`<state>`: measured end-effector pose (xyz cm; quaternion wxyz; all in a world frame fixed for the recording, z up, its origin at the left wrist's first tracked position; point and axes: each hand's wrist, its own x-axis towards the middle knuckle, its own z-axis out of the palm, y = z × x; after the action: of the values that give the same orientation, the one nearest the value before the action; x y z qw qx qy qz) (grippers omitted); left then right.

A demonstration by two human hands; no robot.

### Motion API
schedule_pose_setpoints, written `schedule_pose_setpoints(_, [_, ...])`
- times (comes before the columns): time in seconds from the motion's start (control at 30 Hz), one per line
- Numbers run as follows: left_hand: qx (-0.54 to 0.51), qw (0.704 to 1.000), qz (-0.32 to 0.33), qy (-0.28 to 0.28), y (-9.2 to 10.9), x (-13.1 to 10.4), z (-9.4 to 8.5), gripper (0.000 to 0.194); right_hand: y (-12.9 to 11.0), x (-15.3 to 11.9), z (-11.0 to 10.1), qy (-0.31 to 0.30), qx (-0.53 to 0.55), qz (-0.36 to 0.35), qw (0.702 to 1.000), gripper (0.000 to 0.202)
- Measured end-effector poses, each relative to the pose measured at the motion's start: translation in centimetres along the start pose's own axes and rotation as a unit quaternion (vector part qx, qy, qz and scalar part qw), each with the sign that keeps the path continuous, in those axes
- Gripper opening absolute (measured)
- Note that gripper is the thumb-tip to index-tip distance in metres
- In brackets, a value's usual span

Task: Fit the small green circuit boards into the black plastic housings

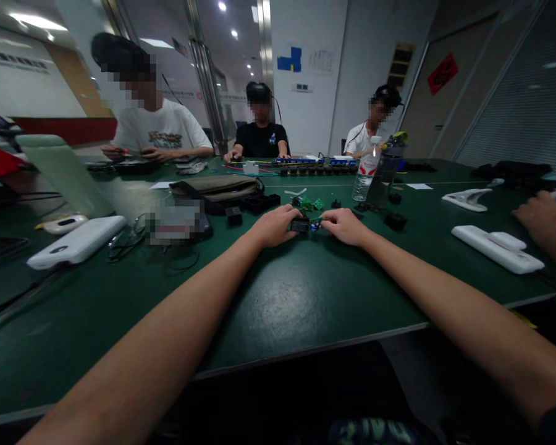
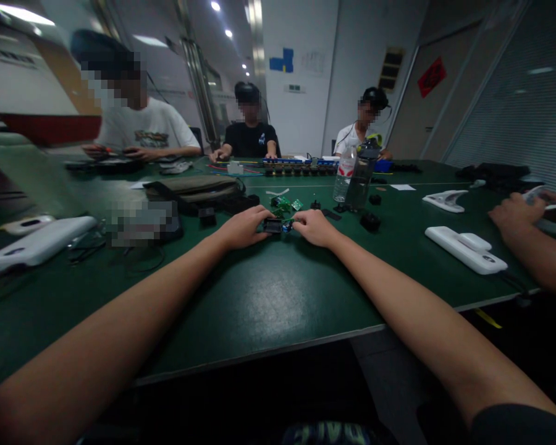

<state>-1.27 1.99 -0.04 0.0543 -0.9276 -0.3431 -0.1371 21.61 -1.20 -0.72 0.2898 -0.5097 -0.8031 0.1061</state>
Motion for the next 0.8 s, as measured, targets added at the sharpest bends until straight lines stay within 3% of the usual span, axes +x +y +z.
schedule_pose_setpoints(0.2, [0.011, 1.0, 0.001, 0.01, 0.16, -0.04, -0.25, 0.031, -0.02, -0.03, 0.17, -0.008, 0.0, 0.004, 1.0, 0.022])
schedule_pose_setpoints(0.8, [0.003, 1.0, -0.017, -0.012, 0.09, -0.4, -0.12, 0.041, -0.61, 0.07, 0.13, -0.045, -0.016, 0.005, 0.999, 0.02])
